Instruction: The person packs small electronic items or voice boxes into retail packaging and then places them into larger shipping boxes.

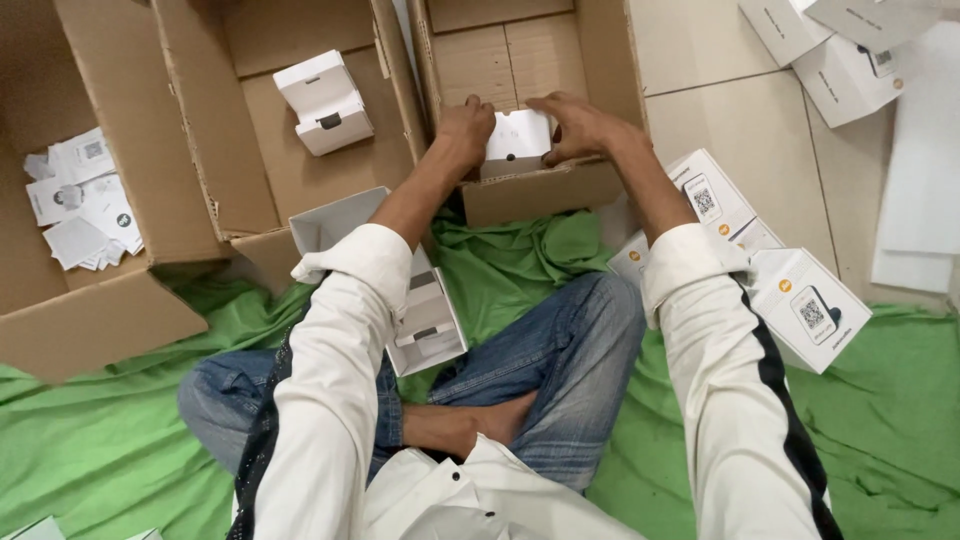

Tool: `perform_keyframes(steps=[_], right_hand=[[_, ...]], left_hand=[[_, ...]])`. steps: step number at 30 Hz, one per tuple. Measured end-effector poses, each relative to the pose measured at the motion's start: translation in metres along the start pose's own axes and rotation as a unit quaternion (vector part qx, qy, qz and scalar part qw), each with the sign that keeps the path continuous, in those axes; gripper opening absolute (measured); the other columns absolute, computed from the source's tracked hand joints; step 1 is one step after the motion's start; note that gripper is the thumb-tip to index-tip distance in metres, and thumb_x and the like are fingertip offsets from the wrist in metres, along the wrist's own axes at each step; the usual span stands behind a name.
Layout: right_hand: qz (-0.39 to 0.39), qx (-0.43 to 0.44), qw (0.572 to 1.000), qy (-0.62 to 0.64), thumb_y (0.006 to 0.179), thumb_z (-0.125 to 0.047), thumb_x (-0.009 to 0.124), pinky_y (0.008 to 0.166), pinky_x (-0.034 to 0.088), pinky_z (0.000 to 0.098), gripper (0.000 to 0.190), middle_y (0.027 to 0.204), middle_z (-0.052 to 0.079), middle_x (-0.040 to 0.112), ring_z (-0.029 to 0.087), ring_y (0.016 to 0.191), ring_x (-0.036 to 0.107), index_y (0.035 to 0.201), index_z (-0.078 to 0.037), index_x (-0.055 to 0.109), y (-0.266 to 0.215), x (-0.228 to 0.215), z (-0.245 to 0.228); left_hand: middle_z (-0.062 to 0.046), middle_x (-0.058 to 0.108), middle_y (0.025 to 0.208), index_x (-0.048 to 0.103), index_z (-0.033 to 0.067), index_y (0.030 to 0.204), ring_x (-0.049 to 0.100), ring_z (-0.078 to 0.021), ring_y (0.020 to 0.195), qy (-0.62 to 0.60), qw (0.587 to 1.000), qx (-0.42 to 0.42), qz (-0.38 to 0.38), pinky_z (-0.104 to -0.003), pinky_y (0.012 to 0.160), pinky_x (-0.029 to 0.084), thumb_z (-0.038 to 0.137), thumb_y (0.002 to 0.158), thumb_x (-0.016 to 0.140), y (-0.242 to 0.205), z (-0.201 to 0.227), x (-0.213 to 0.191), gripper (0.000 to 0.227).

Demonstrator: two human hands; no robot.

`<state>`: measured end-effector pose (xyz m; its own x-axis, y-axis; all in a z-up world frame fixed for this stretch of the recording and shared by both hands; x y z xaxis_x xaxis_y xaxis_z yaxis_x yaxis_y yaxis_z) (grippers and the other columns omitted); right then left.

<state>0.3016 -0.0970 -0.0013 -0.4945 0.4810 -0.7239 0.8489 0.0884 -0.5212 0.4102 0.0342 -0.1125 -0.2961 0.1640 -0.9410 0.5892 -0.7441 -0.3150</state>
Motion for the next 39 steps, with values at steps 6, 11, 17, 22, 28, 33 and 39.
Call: perform_keyframes(steps=[6, 11, 17, 22, 28, 33, 39], right_hand=[[-0.029, -0.004, 0.991, 0.132, 0.088, -0.028, 0.072, 0.108, 0.050, 0.0422, 0.091, 0.164, 0.012, 0.038, 0.028, 0.127, 0.062, 0.165, -0.022, 0.024, 0.026, 0.016, 0.048], [-0.029, 0.075, 0.988, 0.135, 0.089, -0.025, 0.066, 0.102, 0.053, 0.0459, 0.083, 0.159, 0.009, 0.045, 0.029, 0.127, 0.055, 0.163, -0.032, 0.028, -0.011, 0.004, 0.002], [0.043, 0.012, 0.988, 0.151, 0.095, -0.028, 0.063, 0.106, 0.050, 0.0481, 0.072, 0.160, 0.012, 0.047, 0.031, 0.119, 0.063, 0.161, -0.025, 0.035, 0.013, 0.020, 0.031], [0.174, -0.099, 0.980, 0.012, 0.109, -0.037, 0.069, 0.107, 0.039, 0.0599, 0.068, 0.156, 0.026, 0.038, 0.041, 0.131, 0.043, 0.161, -0.012, 0.033, 0.002, 0.019, 0.034], [0.364, -0.110, 0.898, 0.220, 0.106, -0.022, 0.061, 0.084, 0.062, 0.0357, 0.028, 0.137, 0.010, 0.062, 0.018, 0.094, 0.071, 0.133, -0.014, 0.067, -0.150, 0.016, -0.098], [0.224, -0.220, 0.923, 0.224, 0.094, -0.017, 0.076, 0.071, 0.055, 0.0309, 0.015, 0.102, 0.007, 0.072, 0.018, 0.081, 0.068, 0.106, -0.008, 0.073, -0.195, 0.114, -0.172], [0.188, -0.272, 0.944, 0.009, 0.082, -0.017, 0.077, 0.076, 0.055, 0.0461, 0.033, 0.114, 0.012, 0.072, 0.037, 0.095, 0.069, 0.113, -0.007, 0.073, -0.188, 0.195, -0.239]], left_hand=[[-0.013, 0.075, 0.119, 0.079, 0.0042, 0.113, 0.073, -0.0271, 0.114, 0.022, 0.987, 0.008, -0.158, -0.039, 0.093, 0.061, 0.018, 0.067, 0.095, -0.050, 0.026, -0.062, 0.051], [-0.009, 0.075, 0.109, 0.077, 0.0116, 0.107, 0.072, -0.0256, 0.103, 0.108, 0.990, 0.001, -0.093, -0.042, 0.095, 0.052, 0.025, 0.070, 0.094, -0.042, 0.028, -0.053, 0.043], [-0.008, 0.076, 0.108, 0.074, 0.0119, 0.112, 0.071, -0.0236, 0.101, 0.127, 0.979, -0.004, -0.161, -0.041, 0.106, 0.044, 0.033, 0.069, 0.092, -0.062, 0.026, -0.071, 0.051], [-0.011, 0.077, 0.114, 0.063, 0.0083, 0.133, 0.072, -0.0243, 0.107, 0.102, 0.986, 0.018, -0.134, -0.046, 0.124, 0.025, 0.035, 0.076, 0.085, -0.076, 0.029, -0.080, 0.067], [-0.017, 0.066, 0.127, 0.057, 0.0047, 0.141, 0.063, -0.0347, 0.118, -0.133, 0.930, 0.187, 0.288, -0.048, 0.103, 0.046, 0.035, 0.095, 0.077, -0.253, 0.067, -0.208, 0.058], [-0.007, 0.075, 0.092, 0.073, 0.0065, 0.108, 0.069, -0.0193, 0.072, -0.444, 0.851, 0.029, 0.280, -0.033, 0.062, 0.052, 0.022, 0.100, 0.074, -0.380, 0.031, -0.142, 0.017], [-0.011, 0.077, 0.100, 0.074, 0.0059, 0.112, 0.070, -0.0354, 0.090, -0.337, 0.898, -0.045, 0.278, -0.045, 0.075, 0.055, 0.019, 0.087, 0.077, -0.448, 0.010, -0.023, 0.029]])
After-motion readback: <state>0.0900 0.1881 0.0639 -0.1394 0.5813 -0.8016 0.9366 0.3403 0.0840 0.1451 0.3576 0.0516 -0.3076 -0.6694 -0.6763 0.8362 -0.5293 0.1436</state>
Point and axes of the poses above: each hand's wrist, its own y-axis towards the middle knuckle, its own x-axis out of the palm, z = x × y, the point moved 6 cm from there along y, towards the middle knuckle
